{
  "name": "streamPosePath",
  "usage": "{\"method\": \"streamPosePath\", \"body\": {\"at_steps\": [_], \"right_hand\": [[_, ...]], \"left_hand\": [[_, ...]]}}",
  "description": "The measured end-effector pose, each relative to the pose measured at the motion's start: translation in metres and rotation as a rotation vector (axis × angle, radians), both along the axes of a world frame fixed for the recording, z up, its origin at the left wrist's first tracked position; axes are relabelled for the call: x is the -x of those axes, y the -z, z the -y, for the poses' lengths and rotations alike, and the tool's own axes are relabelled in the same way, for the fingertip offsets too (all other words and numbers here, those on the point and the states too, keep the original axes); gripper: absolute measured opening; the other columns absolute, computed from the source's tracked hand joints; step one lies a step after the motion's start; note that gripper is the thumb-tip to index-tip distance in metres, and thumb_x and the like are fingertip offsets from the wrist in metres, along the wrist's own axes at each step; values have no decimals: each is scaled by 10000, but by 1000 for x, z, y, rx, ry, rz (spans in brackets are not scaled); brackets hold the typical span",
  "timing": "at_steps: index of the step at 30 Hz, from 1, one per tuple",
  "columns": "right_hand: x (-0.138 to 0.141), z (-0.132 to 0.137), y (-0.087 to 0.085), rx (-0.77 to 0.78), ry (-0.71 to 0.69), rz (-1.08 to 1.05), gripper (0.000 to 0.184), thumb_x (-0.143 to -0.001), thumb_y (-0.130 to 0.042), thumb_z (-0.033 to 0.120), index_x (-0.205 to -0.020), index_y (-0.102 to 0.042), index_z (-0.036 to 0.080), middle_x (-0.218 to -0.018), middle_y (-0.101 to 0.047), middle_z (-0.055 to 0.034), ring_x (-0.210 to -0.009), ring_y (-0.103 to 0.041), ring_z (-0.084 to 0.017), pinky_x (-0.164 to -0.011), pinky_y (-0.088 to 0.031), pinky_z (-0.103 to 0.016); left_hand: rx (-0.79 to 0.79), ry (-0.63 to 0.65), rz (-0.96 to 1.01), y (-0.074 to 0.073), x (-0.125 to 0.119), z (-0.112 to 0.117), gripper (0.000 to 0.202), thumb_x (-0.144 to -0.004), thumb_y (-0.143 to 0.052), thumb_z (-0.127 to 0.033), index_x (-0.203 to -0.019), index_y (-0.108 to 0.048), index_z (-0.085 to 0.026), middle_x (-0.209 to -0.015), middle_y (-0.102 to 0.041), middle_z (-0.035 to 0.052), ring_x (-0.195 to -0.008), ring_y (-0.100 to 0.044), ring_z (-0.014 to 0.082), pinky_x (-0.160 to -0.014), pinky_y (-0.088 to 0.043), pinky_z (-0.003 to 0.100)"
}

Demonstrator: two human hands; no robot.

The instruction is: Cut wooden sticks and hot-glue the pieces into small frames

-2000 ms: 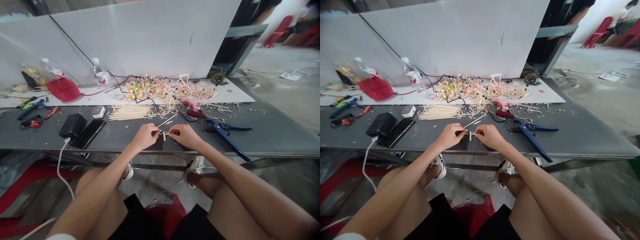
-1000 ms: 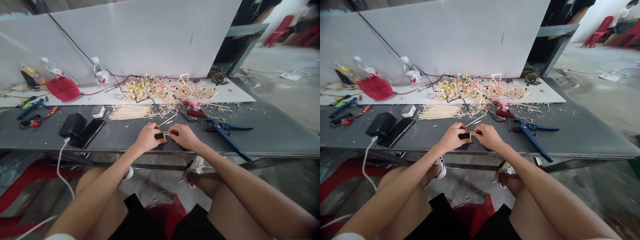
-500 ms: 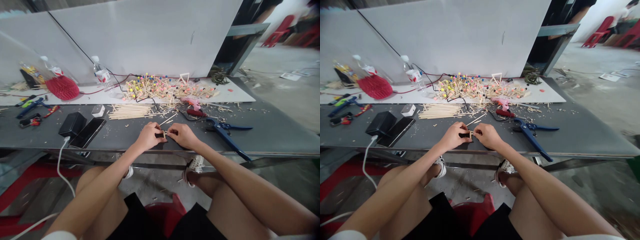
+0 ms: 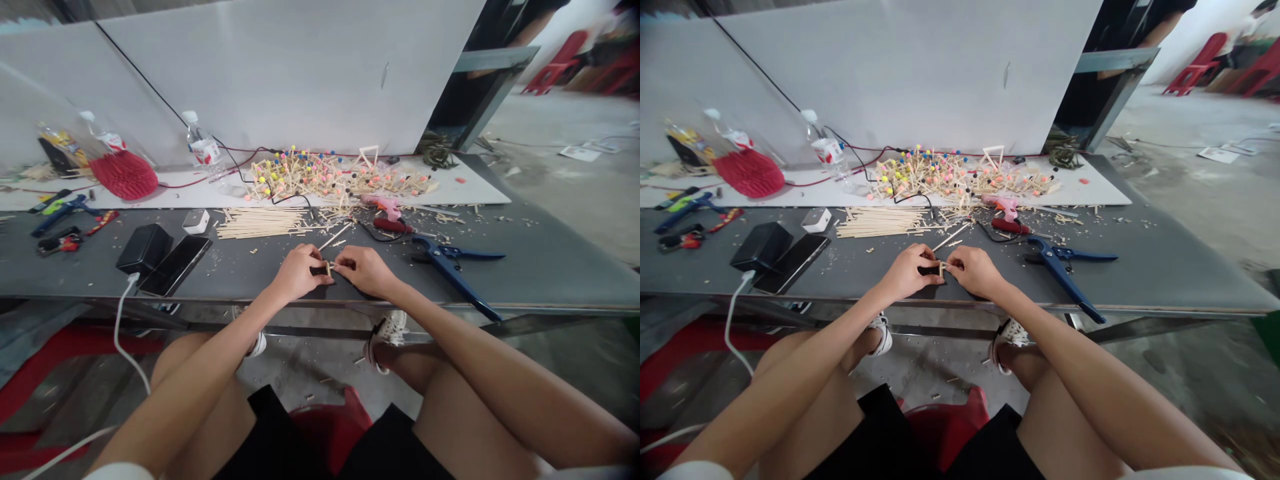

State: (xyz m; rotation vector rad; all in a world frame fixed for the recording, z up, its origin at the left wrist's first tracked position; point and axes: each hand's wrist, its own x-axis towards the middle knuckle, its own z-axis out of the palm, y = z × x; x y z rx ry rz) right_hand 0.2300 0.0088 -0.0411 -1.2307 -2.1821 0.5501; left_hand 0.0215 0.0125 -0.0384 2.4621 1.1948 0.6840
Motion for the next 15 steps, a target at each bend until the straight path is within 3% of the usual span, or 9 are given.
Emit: {"method": "streamPosePath", "body": {"at_steps": [15], "right_hand": [[1,1,0,8,16,-6,64,-824,-645,169,-771,-681,165,-740,-639,-19,-643,-537,-123,-601,-357,-243]], "left_hand": [[4,9,4,0,0,-1,234,-732,-815,-389,-878,-792,-208,-939,-621,62,-914,-567,222,-819,-480,359]]}}
